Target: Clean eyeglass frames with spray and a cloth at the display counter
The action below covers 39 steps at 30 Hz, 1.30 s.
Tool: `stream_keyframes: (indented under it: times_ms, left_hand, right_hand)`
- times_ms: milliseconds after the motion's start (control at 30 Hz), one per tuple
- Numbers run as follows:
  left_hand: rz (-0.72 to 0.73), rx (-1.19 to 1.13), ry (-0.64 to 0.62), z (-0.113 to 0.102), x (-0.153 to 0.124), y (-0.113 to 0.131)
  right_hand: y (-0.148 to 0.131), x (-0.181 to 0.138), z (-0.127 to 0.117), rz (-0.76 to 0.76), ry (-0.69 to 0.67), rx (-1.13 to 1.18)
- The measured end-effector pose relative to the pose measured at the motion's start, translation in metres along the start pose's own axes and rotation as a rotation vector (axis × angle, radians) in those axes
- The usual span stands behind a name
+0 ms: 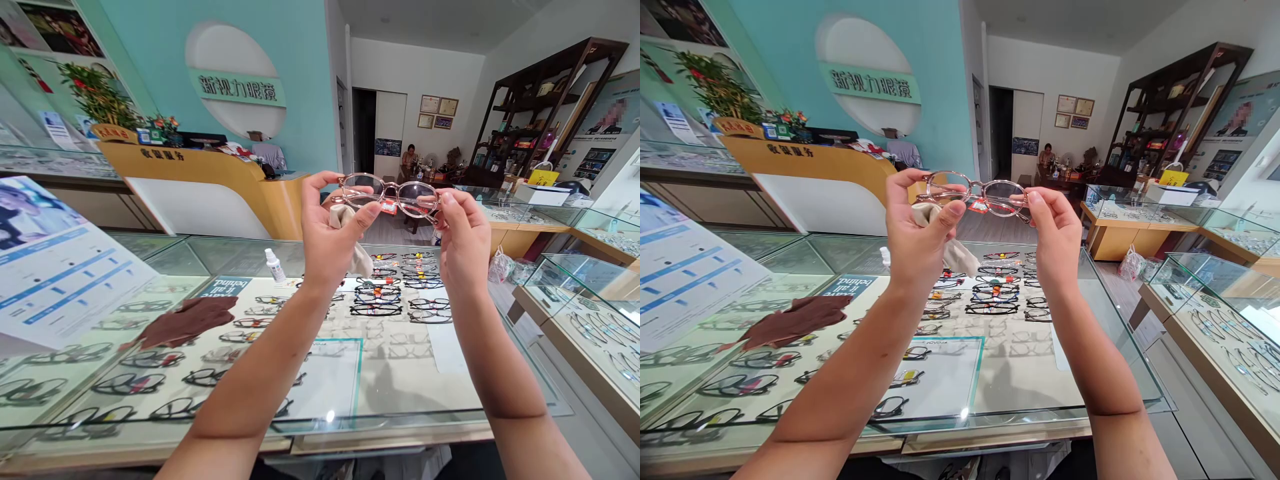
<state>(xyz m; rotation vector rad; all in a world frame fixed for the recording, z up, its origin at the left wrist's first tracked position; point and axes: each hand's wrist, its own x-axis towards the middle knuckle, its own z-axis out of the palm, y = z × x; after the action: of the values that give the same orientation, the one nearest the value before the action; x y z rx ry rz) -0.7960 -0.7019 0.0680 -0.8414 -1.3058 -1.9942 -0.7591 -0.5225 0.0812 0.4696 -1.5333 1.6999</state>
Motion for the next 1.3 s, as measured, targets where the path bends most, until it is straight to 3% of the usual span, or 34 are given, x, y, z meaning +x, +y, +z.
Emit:
stream_keyframes:
  times_ms: [267,700,1033,1300]
  left_hand:
    - [-0.05,0.038,-0.012,-0.0021,0.0,-0.0043]
    - [0.031,0.042,0.035,0.0036,-0.0007,0.0019]
    - [-0.115,0.0,0.021,0.0017,-0.0024,0.0012]
    - [-0.068,0.033,0.001,0.0004,-0.0024,0.0003]
  right_hand:
    - [-0.0022,-0.0011,0.0002,-0.057,-0.013,-0.019]
    - [0.0048,-0.001,0.002,-0.013,-0.039,-0.005]
    - [0.0058,0.0002,-0.0017,-0.019,-0.014,0.0]
    - [0.0033,0.0007,-0.0013,0.009,-0.049,0.009]
